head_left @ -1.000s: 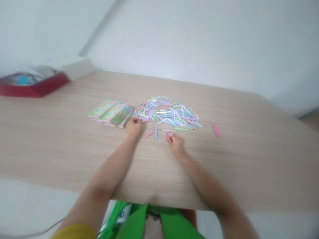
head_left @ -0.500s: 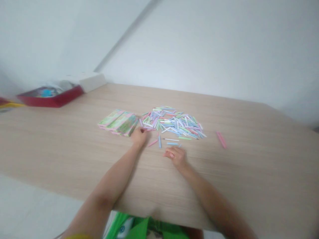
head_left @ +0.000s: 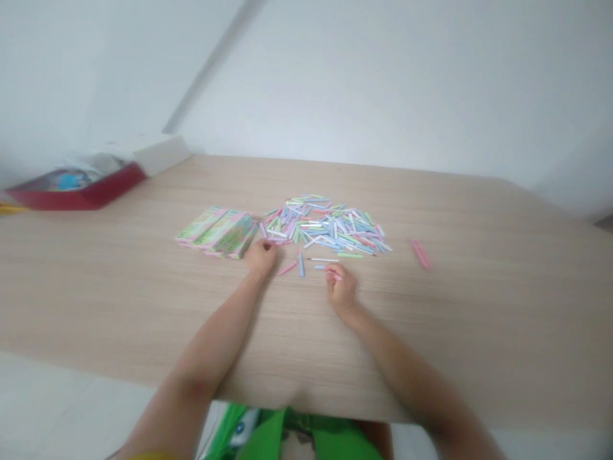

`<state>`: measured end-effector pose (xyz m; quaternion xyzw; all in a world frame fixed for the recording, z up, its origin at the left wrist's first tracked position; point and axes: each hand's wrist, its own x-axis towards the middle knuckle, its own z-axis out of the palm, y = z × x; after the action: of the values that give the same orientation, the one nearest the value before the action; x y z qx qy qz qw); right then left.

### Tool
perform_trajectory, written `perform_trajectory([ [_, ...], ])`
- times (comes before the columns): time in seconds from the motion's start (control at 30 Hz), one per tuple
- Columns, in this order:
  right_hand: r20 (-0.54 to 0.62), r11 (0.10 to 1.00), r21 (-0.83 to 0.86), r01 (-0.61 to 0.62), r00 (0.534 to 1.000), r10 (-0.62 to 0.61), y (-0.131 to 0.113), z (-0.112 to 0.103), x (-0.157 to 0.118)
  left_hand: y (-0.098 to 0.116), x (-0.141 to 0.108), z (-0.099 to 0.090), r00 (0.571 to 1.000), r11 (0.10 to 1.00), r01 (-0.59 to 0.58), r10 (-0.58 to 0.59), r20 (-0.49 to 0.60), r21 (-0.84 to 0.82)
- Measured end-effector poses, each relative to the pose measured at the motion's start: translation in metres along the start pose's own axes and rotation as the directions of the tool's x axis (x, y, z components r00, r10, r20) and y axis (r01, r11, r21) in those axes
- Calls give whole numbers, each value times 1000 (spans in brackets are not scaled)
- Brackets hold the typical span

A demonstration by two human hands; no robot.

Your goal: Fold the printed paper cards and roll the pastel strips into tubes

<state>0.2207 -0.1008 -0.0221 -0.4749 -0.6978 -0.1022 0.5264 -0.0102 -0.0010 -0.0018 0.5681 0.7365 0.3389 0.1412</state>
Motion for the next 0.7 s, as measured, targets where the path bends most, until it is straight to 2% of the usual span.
perform_trajectory([
  [0.2, -14, 995, -42, -85, 996, 85, 0, 7, 0, 3, -2, -1, 1000, 1000, 12, -12, -8, 3],
  [0.4, 56, 964, -61, -258, 964, 262, 2, 9, -1, 4, -2, -4, 999, 999, -32, 33, 19, -36],
  [0.57, 49, 923, -199, -329, 937, 345, 3, 7, 0, 1, 1, -4, 998, 996, -57, 57, -2, -71],
  [0.7, 132, 889, -316, -332, 912, 388, 2, 5, 1, -3, 2, 1, 998, 997, -57, 56, -20, -43],
])
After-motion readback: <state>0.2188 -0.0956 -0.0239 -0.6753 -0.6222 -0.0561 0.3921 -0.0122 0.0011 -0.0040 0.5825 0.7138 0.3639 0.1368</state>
